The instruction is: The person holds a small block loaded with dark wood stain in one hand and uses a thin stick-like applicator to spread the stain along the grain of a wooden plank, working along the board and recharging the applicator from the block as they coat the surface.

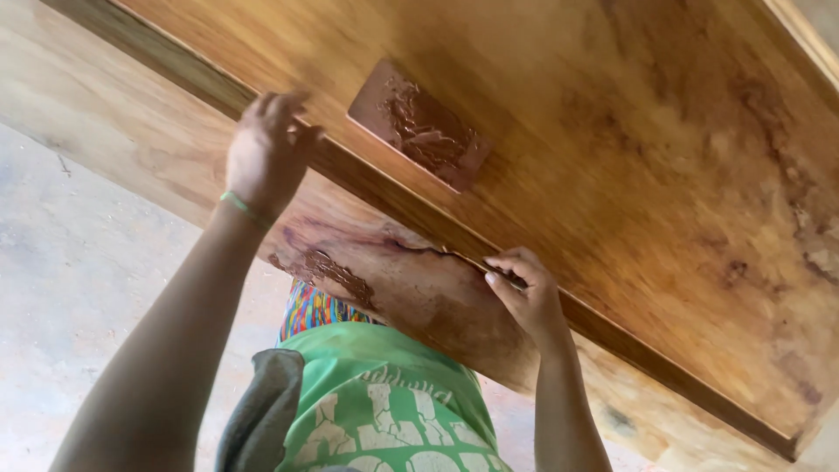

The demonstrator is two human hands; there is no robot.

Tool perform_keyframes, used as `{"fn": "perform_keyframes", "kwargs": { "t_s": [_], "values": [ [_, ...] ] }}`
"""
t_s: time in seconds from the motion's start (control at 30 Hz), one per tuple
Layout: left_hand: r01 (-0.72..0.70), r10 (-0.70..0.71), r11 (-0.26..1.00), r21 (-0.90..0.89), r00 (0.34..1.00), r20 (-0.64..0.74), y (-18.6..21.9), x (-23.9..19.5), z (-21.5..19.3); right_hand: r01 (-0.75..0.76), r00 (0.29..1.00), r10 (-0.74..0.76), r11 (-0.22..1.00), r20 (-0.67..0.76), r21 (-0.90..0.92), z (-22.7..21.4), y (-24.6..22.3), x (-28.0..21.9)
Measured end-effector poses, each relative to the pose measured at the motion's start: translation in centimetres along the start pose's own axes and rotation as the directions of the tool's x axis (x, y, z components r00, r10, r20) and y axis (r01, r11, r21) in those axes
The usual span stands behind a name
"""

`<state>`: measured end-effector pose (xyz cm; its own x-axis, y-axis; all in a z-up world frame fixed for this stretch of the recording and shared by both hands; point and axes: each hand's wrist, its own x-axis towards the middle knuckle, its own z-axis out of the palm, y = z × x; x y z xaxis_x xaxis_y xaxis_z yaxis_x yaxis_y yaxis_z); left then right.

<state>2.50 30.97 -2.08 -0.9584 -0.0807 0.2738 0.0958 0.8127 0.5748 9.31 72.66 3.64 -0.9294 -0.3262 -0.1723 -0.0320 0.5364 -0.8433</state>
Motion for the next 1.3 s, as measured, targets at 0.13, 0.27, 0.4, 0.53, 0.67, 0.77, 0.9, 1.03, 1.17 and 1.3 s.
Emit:
{"fn": "perform_keyframes", "kwargs": {
  "t_s": [0.13,0.27,0.4,0.53,0.67,0.77,0.9,1.03,1.17,1.3],
  "values": [
    [-0.086,0.100,0.989,0.121,0.989,-0.108,2.9,-6.7,-2.4,0.036,0.998,-0.036,0.999,0.061,-0.008,0.8,-1.3,1.1],
    [-0.179,0.180,0.984,0.016,0.980,-0.084,6.8,-18.0,-0.9,0.121,0.988,-0.107,0.985,0.112,-0.126,1.5,-2.3,2.1],
    [-0.229,0.234,0.968,-0.107,0.971,0.040,9.7,-23.7,-2.5,0.298,0.954,-0.285,0.937,0.094,-0.183,2.4,-2.0,3.1],
    [-0.015,0.013,1.000,0.015,0.992,0.122,6.2,-33.0,-0.7,0.366,0.930,-0.349,0.906,0.116,-0.214,3.2,-1.2,3.3],
    [0.287,-0.321,0.940,0.186,0.929,0.187,3.7,-39.5,-1.2,0.395,0.919,-0.382,0.886,0.103,-0.244,4.0,-1.0,3.2],
    [0.419,-0.477,0.871,0.258,0.847,0.234,2.3,-44.3,-0.9,0.388,0.922,-0.377,0.892,0.092,-0.232,4.4,-1.4,2.9],
    [0.663,-0.707,0.701,0.262,0.598,0.379,2.6,-47.8,-0.8,0.357,0.934,-0.348,0.904,0.081,-0.235,5.0,-2.9,2.3],
    [0.877,-0.832,0.436,0.200,0.309,0.461,5.2,-45.4,-2.5,0.335,0.942,-0.317,0.913,0.113,-0.233,5.1,-5.0,1.6],
    [0.825,-0.814,0.526,0.206,0.419,0.402,2.7,-48.9,-0.2,0.362,0.930,-0.365,0.883,0.048,-0.299,5.9,-3.2,1.0],
    [0.689,-0.734,0.668,0.281,0.548,0.402,0.4,-51.1,1.2,0.395,0.890,-0.455,0.806,-0.036,-0.440,7.0,-2.3,0.3]
  ]
}}
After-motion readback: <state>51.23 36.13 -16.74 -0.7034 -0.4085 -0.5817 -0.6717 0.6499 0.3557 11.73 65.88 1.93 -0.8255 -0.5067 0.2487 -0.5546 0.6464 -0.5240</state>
